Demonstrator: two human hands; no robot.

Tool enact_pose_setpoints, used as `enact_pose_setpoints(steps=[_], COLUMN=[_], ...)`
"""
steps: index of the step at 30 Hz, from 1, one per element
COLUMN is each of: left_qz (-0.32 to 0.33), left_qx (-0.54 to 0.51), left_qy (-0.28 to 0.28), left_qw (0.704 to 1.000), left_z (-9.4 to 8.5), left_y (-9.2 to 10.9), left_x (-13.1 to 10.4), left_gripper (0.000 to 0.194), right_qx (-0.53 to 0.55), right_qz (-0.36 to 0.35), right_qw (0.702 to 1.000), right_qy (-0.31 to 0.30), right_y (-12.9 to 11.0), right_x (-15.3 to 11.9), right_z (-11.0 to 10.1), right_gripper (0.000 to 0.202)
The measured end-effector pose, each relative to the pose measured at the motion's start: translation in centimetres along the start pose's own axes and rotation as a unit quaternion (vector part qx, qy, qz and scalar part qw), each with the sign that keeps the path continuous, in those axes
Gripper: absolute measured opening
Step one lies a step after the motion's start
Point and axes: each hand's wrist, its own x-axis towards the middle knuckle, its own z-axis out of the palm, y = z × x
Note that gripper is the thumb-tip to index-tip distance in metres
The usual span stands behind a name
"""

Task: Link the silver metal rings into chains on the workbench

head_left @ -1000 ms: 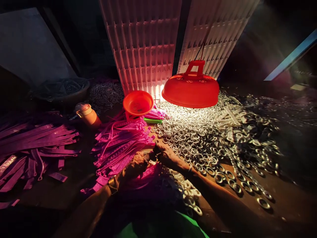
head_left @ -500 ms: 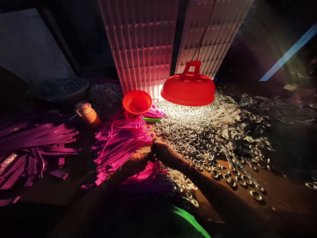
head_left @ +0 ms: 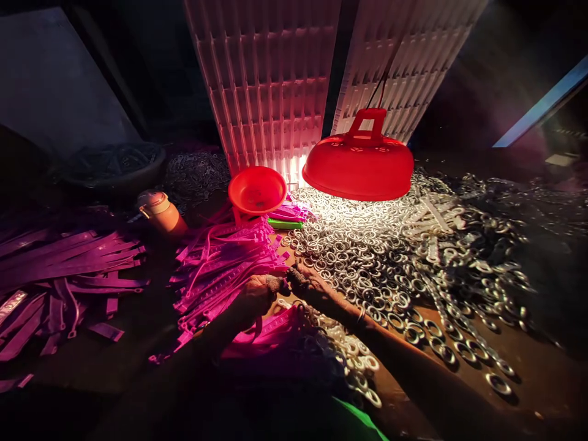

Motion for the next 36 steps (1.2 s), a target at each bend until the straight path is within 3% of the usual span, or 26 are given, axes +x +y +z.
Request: enact_pose_setpoints(steps=[2,5,8,12,17,21,26,32,36], left_qz=[-0.024,-0.045,-0.060,-0.073,-0.096,-0.052,-0.066,-0.095,-0.056], left_qx=[0.007,0.033,0.095,0.115,-0.026,-0.031,-0.072,-0.137,-0.024], left_qy=[-0.012,-0.070,-0.110,-0.168,-0.182,-0.169,-0.165,-0.171,-0.110], left_qw=[1.000,0.996,0.988,0.976,0.978,0.984,0.981,0.971,0.992], left_z=[0.0,-0.1,0.1,1.2,2.6,3.0,3.1,3.5,2.9], left_y=[1.2,3.1,4.1,2.8,-0.7,-2.6,-4.0,-3.7,-2.4], left_x=[-0.6,-2.0,-3.7,-5.9,-8.3,-9.0,-8.5,-8.1,-7.6], left_gripper=[0.036,0.038,0.038,0.038,0.044,0.041,0.048,0.041,0.034], right_qx=[-0.011,-0.053,-0.138,-0.244,-0.252,-0.155,-0.070,-0.173,-0.176], right_qz=[-0.029,-0.071,-0.053,-0.032,-0.004,0.048,0.073,0.036,0.012], right_qw=[0.998,0.993,0.985,0.968,0.967,0.985,0.987,0.969,0.963], right_qy=[-0.051,-0.078,-0.089,-0.048,-0.029,-0.051,-0.123,-0.173,-0.205], right_y=[-1.4,-3.8,-5.7,-6.6,-5.4,-5.0,-5.8,-7.7,-7.3], right_x=[-1.0,-3.7,-7.0,-11.1,-14.6,-14.7,-13.6,-11.9,-10.7], right_z=[-0.4,-0.8,-0.6,0.6,2.3,2.8,2.3,1.1,0.5], right_gripper=[0.027,0.024,0.024,0.027,0.029,0.028,0.032,0.028,0.016])
